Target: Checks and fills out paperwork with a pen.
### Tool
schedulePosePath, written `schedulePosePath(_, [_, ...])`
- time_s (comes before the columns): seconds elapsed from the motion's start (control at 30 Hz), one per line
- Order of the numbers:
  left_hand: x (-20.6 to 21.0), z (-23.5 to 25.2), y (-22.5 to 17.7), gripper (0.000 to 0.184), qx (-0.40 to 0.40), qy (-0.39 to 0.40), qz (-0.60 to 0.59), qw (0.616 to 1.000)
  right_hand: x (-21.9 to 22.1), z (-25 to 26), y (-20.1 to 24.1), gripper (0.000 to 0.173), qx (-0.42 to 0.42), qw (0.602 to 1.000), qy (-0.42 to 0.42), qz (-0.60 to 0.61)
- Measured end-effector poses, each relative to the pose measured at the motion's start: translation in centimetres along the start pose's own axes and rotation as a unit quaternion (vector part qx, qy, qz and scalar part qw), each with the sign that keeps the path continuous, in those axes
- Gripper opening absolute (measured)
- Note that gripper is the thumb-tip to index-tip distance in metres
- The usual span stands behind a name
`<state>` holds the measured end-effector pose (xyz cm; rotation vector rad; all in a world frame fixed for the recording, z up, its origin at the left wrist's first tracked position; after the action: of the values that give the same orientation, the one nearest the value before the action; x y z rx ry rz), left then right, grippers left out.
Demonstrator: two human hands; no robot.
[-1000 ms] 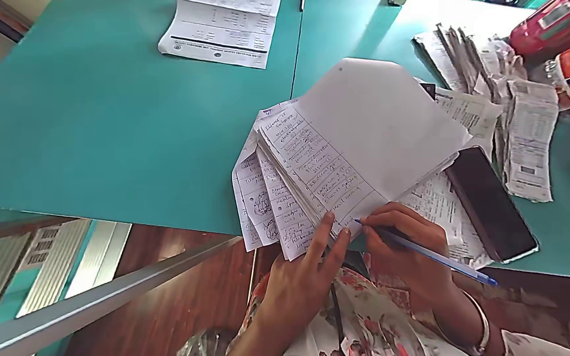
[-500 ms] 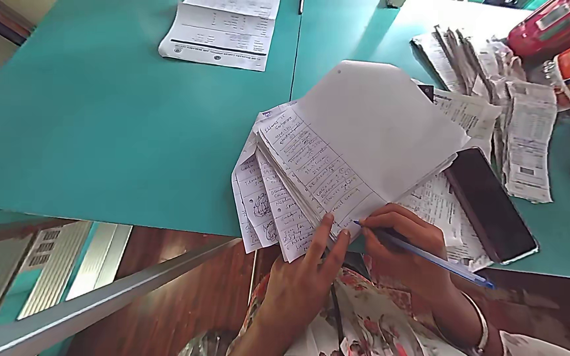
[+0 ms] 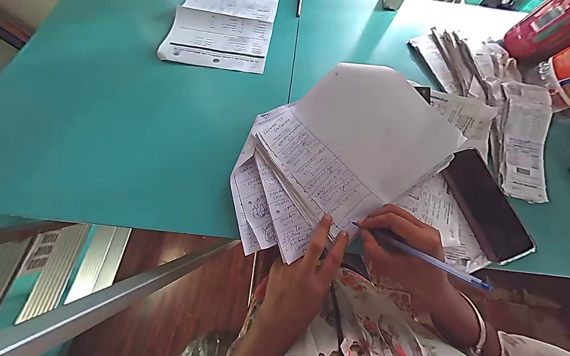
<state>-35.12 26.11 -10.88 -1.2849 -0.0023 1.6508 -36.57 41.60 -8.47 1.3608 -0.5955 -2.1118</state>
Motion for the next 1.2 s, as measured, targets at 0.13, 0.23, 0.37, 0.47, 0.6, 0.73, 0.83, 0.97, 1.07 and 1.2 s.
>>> schedulePosePath(0.13, [-0.01,0.06,0.0,0.037,0.001,0.001,0.002,1.0,-0.12,0.04,-0.05,0.01,0.005,1.0,0.0,-0.008])
schedulePosePath(0.23, [-0.07,0.06,-0.07,0.035,0.003,-0.002,0.007,1.0,-0.16,-0.01,0.01,0.011,0.002,1.0,-0.007,-0.022])
schedulePosePath(0.37, [-0.09,0.07,-0.04,0.035,0.003,-0.001,0.002,1.0,-0.45,-0.2,-0.09,0.01,0.003,0.999,-0.019,-0.027])
schedulePosePath(0.47, [0.03,-0.04,0.06,0.036,-0.003,0.002,-0.013,1.0,-0.41,-0.2,-0.06,0.009,0.002,0.999,-0.015,-0.028])
schedulePosePath(0.6, [0.03,-0.06,0.15,0.037,-0.012,0.001,-0.03,0.999,-0.46,-0.16,-0.26,0.01,0.014,0.999,-0.024,-0.023])
schedulePosePath(0.73, [0.09,-0.1,0.23,0.038,-0.015,0.004,-0.035,0.999,-0.43,0.0,-0.43,0.01,0.014,1.0,-0.017,-0.002])
schedulePosePath(0.83, [0.1,-0.13,0.13,0.038,-0.012,0.005,-0.024,1.0,-0.31,0.04,-0.34,0.011,0.009,1.0,-0.013,-0.009])
schedulePosePath(0.97, [0.01,-0.07,0.2,0.038,-0.013,0.002,-0.025,1.0,-0.44,0.05,-0.49,0.01,0.015,1.0,-0.017,-0.001])
schedulePosePath(1.07, [0.13,-0.13,0.14,0.038,-0.011,0.005,-0.025,1.0,-0.45,-0.07,-0.48,0.01,0.019,1.0,-0.019,-0.014])
schedulePosePath(1.2, [0.14,-0.09,0.08,0.038,-0.007,0.005,-0.02,1.0,-0.57,0.04,-0.26,0.012,0.013,0.999,-0.027,-0.033])
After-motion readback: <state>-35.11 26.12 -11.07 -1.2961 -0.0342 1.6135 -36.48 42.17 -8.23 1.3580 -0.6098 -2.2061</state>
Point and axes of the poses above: each hand's wrist, its own z-axis towards the middle knuckle, its own x-axis out of the palm, y = z × x, the point moved 10 cm from there along z, towards the middle knuckle, and after that the axes turned 14 degrees about -z, right-handed, at the moved point
